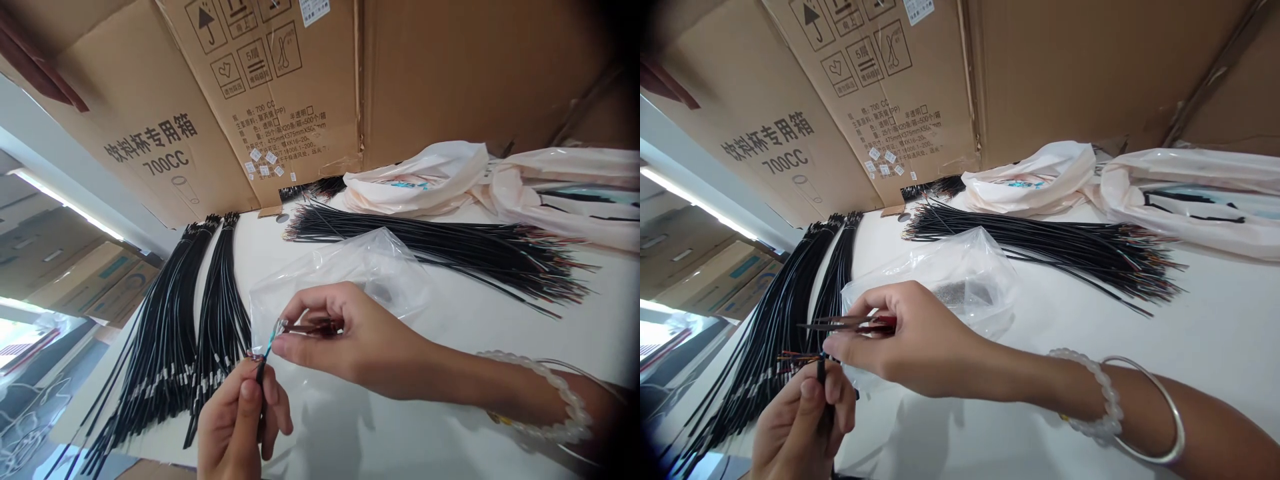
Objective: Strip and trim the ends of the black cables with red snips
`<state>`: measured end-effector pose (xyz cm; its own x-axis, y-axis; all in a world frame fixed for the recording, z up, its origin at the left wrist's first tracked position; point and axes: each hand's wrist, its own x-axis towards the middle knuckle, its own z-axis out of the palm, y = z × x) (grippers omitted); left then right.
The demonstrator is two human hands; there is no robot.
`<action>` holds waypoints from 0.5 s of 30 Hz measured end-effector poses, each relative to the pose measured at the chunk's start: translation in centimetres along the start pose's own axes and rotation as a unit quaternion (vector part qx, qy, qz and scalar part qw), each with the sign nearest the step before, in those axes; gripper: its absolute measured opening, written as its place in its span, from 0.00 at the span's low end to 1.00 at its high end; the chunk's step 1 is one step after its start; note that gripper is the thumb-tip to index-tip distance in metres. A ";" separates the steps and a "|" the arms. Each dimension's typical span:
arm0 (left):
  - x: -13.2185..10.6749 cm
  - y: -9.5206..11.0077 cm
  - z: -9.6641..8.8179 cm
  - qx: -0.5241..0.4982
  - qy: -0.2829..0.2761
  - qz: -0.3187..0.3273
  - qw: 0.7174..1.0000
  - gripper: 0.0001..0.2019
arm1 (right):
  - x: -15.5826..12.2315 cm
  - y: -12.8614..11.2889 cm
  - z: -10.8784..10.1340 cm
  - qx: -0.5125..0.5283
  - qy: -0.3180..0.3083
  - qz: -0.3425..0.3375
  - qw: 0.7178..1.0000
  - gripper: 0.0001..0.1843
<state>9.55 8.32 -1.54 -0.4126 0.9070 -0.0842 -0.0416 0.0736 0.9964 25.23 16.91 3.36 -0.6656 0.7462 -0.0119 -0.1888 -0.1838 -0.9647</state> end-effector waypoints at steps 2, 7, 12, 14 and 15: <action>0.4 -0.7 -0.3 0.026 -0.019 0.081 0.996 0.24 | 0.0 0.3 0.1 0.013 -0.004 -0.006 1.000 0.10; 0.9 -1.3 -0.3 0.076 0.002 0.195 0.978 0.19 | 0.3 1.0 0.4 0.084 -0.047 -0.028 0.995 0.12; 0.1 -1.1 0.9 0.111 0.081 0.228 0.964 0.18 | 0.3 1.2 0.5 0.094 -0.068 -0.041 0.992 0.13; -0.2 -1.2 1.2 0.120 0.114 0.237 0.957 0.16 | 0.2 1.0 0.5 0.088 -0.061 -0.037 0.994 0.14; -0.3 -1.4 1.1 0.131 0.118 0.252 0.951 0.15 | 0.1 0.9 0.5 0.090 -0.057 -0.034 0.994 0.15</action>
<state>10.75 8.46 -2.89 -0.5134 0.7387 0.4368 0.4319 -0.2174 0.8753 24.60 16.52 2.60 -0.7225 0.6852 0.0920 -0.3553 -0.2539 -0.8996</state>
